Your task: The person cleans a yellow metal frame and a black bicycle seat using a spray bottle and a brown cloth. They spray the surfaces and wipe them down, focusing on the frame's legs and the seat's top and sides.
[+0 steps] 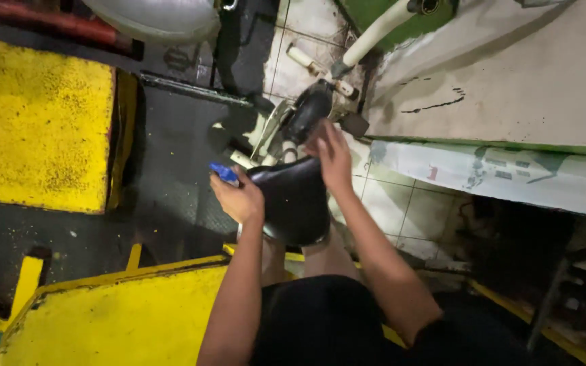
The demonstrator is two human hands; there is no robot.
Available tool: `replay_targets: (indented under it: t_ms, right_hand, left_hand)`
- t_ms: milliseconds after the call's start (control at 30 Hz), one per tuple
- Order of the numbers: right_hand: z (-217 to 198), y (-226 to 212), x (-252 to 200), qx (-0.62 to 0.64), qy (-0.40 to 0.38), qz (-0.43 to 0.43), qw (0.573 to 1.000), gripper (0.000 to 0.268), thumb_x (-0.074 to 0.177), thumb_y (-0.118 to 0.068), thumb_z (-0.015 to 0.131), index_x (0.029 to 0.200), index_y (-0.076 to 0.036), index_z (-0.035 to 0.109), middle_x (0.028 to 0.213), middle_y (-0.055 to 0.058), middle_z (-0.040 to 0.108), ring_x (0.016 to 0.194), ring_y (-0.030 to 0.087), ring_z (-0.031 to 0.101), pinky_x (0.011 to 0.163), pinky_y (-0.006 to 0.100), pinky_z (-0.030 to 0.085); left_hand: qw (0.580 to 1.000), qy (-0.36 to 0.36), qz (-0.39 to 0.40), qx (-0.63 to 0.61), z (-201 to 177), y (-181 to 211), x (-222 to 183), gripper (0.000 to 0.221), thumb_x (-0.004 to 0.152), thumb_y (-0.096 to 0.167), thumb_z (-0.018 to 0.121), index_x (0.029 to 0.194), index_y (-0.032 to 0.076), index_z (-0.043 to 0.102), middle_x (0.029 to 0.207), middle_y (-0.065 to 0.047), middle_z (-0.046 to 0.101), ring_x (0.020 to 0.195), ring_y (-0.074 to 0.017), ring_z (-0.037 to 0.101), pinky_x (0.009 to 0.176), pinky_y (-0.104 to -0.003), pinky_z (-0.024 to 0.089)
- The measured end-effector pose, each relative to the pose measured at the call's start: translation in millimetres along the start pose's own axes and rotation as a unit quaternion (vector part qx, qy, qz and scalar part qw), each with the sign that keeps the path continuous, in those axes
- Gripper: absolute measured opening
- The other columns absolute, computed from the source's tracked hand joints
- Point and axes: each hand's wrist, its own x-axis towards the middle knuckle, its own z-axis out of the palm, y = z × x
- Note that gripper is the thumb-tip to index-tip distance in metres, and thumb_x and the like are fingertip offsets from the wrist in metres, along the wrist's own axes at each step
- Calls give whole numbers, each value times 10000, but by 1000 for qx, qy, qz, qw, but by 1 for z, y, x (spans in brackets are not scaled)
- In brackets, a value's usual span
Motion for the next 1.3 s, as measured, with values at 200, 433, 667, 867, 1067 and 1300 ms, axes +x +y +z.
replay_targets:
  t_ms: [200,433,667,867,1067,1300]
  right_hand:
    - [-28,-25,-171,-93,-17,127,987,493,1069,-198,569,1552,-208,477,1423,181,622,1260,374,654,1031,408,515]
    - [-94,-62,-189,-154,-113,-3,982,407,1032,-228,632,1432,-303,618,1437,183,630,1376,360,611,1106,434,527]
    - [-37,-80,-100,-289,-325,-250,865,665,906,-536,626,1504,-262,526,1628,268,261,1449,582,213,1159,699,154]
    - [63,-132,-26,-245,-350,-373,823,587,881,-585,667,1366,-255,655,1553,227,390,1363,505,396,1096,662,321]
    - [90,-132,17,-268,-422,-120,858,408,905,-586,649,966,-214,806,966,92,758,889,265,714,825,424,547]
    - [-20,-104,67,-147,-45,54,987,430,997,-491,617,1128,-112,774,933,180,755,878,339,749,807,454,566]
  left_hand:
    - [1000,1,6,-28,-2,1,-3,670,969,422,655,1399,-64,485,1312,-286,605,1176,-486,589,970,-520,469]
    - [988,66,68,-121,33,-56,8,659,977,335,750,1396,-97,484,1323,-300,611,1222,-423,616,1052,-447,471]
    - [942,83,42,-323,-20,-143,28,482,960,156,727,1360,-25,528,1241,-146,666,1142,-226,661,1045,-366,511]
    - [942,153,29,-298,-86,-203,23,438,991,116,727,1355,-33,534,1307,-180,622,1188,-273,621,1066,-409,503]
    - [960,173,-21,-220,-128,-208,-9,391,997,127,733,1293,-47,546,1264,-212,613,1153,-301,623,1023,-414,522]
    - [918,192,-84,-337,-128,-234,1,328,949,163,788,1150,-38,624,1095,-136,697,994,-233,658,904,-388,544]
